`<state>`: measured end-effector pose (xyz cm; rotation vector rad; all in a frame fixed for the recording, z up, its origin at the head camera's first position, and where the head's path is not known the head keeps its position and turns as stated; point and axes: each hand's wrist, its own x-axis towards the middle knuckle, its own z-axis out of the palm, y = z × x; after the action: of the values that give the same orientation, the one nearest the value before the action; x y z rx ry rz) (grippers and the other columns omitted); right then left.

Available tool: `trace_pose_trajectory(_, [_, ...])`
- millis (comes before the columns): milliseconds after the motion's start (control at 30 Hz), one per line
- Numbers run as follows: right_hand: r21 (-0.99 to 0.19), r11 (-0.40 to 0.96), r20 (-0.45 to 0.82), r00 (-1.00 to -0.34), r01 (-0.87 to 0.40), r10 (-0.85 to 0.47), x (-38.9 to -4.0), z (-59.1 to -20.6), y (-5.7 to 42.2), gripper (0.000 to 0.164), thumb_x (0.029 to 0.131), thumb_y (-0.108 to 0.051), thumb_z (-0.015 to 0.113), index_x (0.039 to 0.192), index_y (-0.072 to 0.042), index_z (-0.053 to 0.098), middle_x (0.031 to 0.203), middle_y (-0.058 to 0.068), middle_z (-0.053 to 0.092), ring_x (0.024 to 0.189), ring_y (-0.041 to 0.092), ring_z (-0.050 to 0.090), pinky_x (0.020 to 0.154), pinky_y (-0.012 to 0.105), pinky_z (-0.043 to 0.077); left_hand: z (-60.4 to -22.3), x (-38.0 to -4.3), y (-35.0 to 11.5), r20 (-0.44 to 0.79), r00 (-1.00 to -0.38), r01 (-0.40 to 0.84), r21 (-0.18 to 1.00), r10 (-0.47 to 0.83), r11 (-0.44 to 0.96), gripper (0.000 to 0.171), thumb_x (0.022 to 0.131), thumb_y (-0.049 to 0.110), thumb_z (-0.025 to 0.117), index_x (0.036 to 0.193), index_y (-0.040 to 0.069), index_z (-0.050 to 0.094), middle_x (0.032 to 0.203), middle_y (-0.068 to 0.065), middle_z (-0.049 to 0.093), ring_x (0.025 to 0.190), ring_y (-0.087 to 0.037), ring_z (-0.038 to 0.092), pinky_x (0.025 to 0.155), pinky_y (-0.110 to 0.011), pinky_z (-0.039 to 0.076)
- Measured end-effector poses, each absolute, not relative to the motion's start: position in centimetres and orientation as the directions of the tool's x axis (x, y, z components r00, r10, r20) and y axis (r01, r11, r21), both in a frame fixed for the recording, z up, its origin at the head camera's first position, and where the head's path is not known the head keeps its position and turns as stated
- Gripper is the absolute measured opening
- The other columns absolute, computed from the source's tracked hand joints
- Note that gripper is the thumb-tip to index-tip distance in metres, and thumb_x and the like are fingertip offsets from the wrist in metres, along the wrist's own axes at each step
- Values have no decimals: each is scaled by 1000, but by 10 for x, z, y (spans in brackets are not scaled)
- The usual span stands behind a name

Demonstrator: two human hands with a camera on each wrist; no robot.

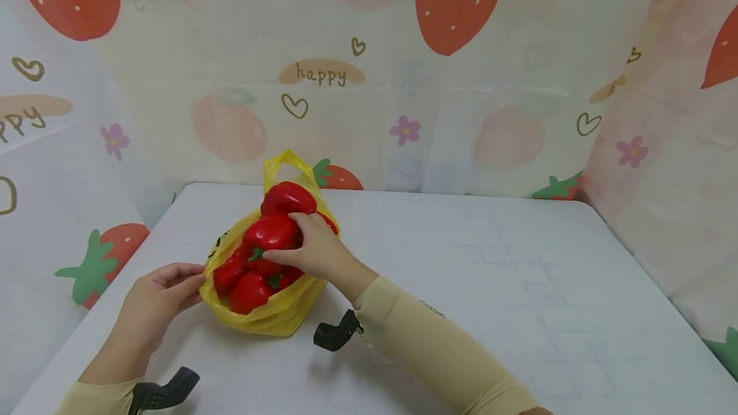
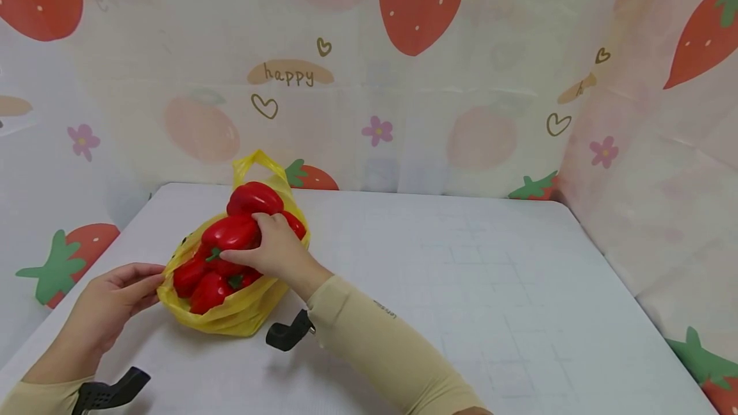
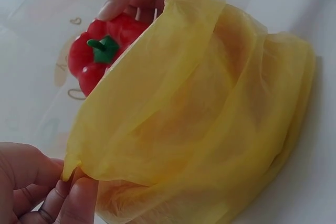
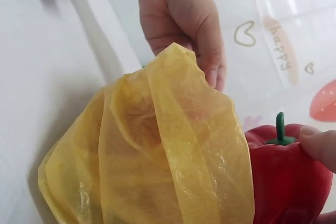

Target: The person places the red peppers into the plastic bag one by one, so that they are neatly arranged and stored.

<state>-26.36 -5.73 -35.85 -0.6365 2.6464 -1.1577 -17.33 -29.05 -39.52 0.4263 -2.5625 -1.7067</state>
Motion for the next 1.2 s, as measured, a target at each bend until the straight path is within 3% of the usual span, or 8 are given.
trace_pose_trajectory(300, [-718,607,19,-881,-340,-472,-267,-360,-55,83,72,-55,69,139,-18,35,127,0,43,112,13,42,79,27,52,-396,-175,-291,-110,-963,-196,911,-245,363,49,89,34,57,126,2,50,120,-17,54,83,3,59,74,-22,53])
trace_pose_trajectory(600, [-745,556,56,-865,-368,-498,-268,-359,-52,74,74,-46,71,133,-15,40,117,0,48,105,14,47,74,22,50,-395,-175,-291,-111,-960,-203,906,-255,370,49,89,35,57,125,2,51,120,-17,54,84,1,59,73,-21,53])
trace_pose_trajectory(1200, [-764,532,75,-869,-366,-490,-276,-354,-27,67,78,-39,70,133,-14,41,124,3,47,110,20,48,77,24,51,-385,-175,-289,-90,-961,-189,905,-263,382,50,89,39,56,125,4,51,125,-18,50,86,1,59,75,-21,53])
